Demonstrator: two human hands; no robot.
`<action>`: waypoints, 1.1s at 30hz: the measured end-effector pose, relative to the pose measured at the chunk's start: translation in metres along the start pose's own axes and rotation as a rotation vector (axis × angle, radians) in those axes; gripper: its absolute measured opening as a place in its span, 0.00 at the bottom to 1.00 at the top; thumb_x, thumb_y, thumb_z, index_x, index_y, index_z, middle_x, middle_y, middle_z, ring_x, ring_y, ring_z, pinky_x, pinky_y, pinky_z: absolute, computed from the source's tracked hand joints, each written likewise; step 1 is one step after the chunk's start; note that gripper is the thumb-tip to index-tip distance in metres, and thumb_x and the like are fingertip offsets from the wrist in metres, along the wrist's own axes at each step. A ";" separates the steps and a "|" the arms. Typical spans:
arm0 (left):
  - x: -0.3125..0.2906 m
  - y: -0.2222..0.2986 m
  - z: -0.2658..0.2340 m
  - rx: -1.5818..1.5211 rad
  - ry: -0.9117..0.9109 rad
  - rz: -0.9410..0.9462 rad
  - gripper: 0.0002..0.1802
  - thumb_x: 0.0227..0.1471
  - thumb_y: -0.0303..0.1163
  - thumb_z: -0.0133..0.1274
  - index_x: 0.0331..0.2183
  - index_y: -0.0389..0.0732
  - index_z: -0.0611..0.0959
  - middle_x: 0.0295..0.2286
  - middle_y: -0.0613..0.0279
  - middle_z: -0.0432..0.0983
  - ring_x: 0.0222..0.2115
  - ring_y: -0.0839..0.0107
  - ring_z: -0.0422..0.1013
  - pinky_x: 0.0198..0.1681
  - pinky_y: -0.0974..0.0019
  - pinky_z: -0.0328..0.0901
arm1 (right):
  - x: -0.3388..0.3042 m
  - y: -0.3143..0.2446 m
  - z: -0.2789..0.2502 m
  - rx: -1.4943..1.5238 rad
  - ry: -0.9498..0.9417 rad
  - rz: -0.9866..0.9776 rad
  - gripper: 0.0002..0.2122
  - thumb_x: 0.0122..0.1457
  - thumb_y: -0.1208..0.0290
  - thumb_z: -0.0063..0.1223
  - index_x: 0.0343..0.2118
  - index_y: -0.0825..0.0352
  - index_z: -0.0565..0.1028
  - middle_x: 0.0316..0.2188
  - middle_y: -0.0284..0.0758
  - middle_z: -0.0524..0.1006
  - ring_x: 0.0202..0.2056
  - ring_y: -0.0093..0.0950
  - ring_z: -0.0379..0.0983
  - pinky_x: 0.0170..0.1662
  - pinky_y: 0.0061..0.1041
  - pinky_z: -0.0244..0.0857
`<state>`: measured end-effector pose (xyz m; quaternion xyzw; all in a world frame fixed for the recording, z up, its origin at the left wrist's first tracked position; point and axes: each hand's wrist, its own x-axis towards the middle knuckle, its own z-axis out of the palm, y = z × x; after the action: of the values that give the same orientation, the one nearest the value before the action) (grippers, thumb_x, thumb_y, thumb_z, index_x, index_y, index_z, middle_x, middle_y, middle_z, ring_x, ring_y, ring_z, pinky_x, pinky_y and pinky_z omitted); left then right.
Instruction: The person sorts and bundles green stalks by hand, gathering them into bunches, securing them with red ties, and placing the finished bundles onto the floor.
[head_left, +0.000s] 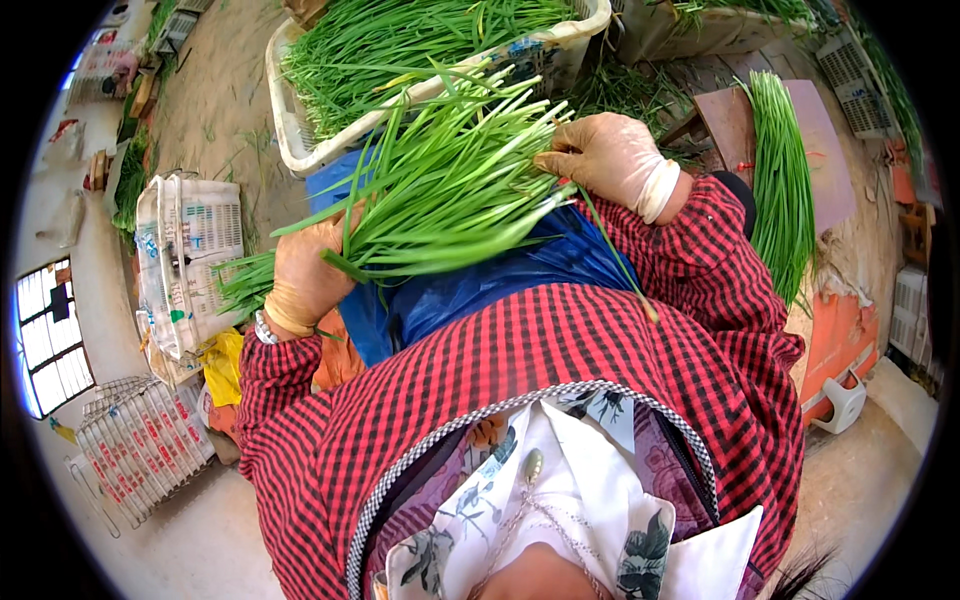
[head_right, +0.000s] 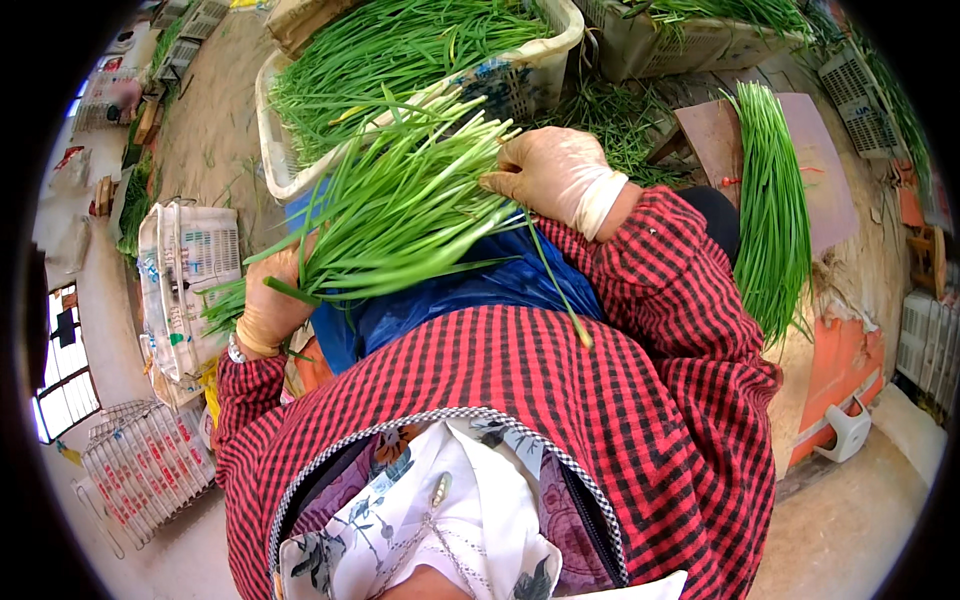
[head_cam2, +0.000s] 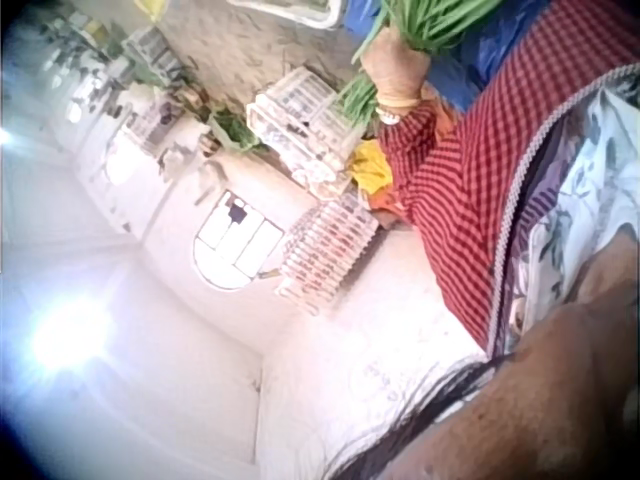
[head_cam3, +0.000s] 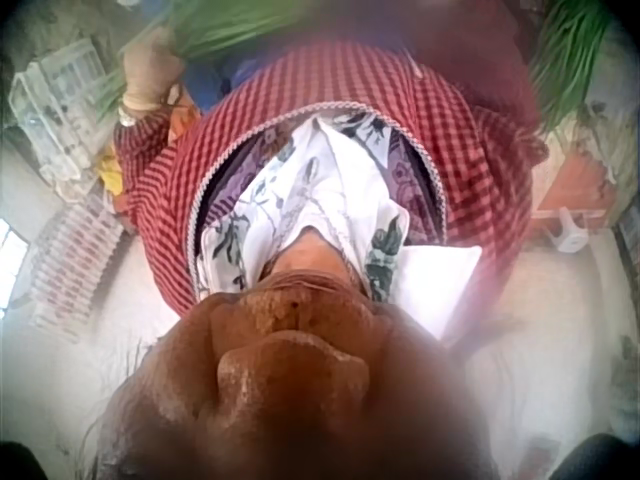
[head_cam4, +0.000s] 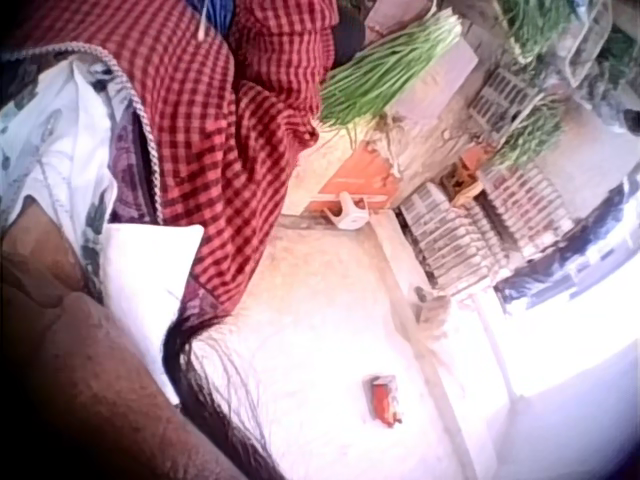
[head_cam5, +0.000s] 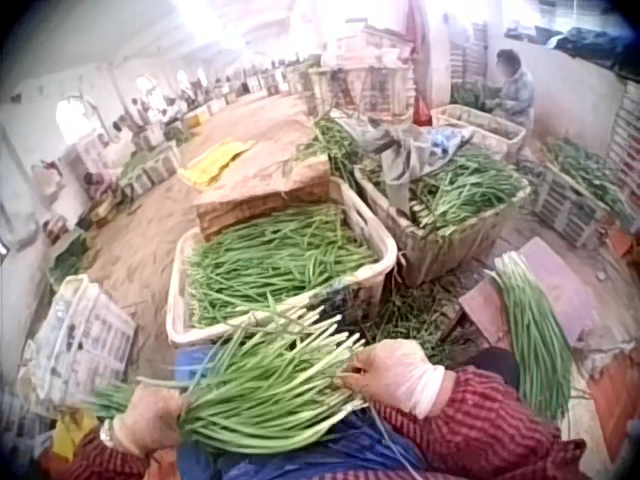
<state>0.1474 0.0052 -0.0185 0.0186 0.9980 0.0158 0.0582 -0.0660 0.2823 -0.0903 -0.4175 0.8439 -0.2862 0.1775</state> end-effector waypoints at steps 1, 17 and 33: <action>-0.005 -0.003 -0.001 0.002 0.000 0.000 0.29 0.44 0.34 0.60 0.51 0.46 0.76 0.36 0.52 0.78 0.33 0.51 0.75 0.34 0.56 0.70 | -0.001 0.002 0.001 0.035 0.020 -0.052 0.14 0.56 0.57 0.58 0.31 0.65 0.80 0.23 0.41 0.78 0.26 0.40 0.75 0.30 0.34 0.67; -0.007 -0.024 0.002 0.014 0.123 0.000 0.27 0.43 0.32 0.59 0.49 0.46 0.78 0.33 0.55 0.79 0.33 0.52 0.76 0.33 0.57 0.69 | -0.011 0.066 -0.053 -0.012 0.544 -0.199 0.18 0.58 0.56 0.57 0.38 0.70 0.80 0.32 0.41 0.80 0.36 0.36 0.78 0.41 0.35 0.69; -0.011 -0.032 0.005 0.196 0.016 0.077 0.26 0.42 0.32 0.60 0.48 0.47 0.78 0.33 0.57 0.78 0.32 0.55 0.75 0.32 0.57 0.68 | 0.046 -0.017 0.050 0.381 -0.167 0.069 0.16 0.54 0.56 0.57 0.36 0.64 0.82 0.30 0.44 0.80 0.33 0.42 0.77 0.39 0.35 0.69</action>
<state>0.1581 -0.0274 -0.0235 0.0622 0.9938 -0.0797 0.0473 -0.0560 0.2199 -0.1216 -0.3696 0.7707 -0.3990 0.3321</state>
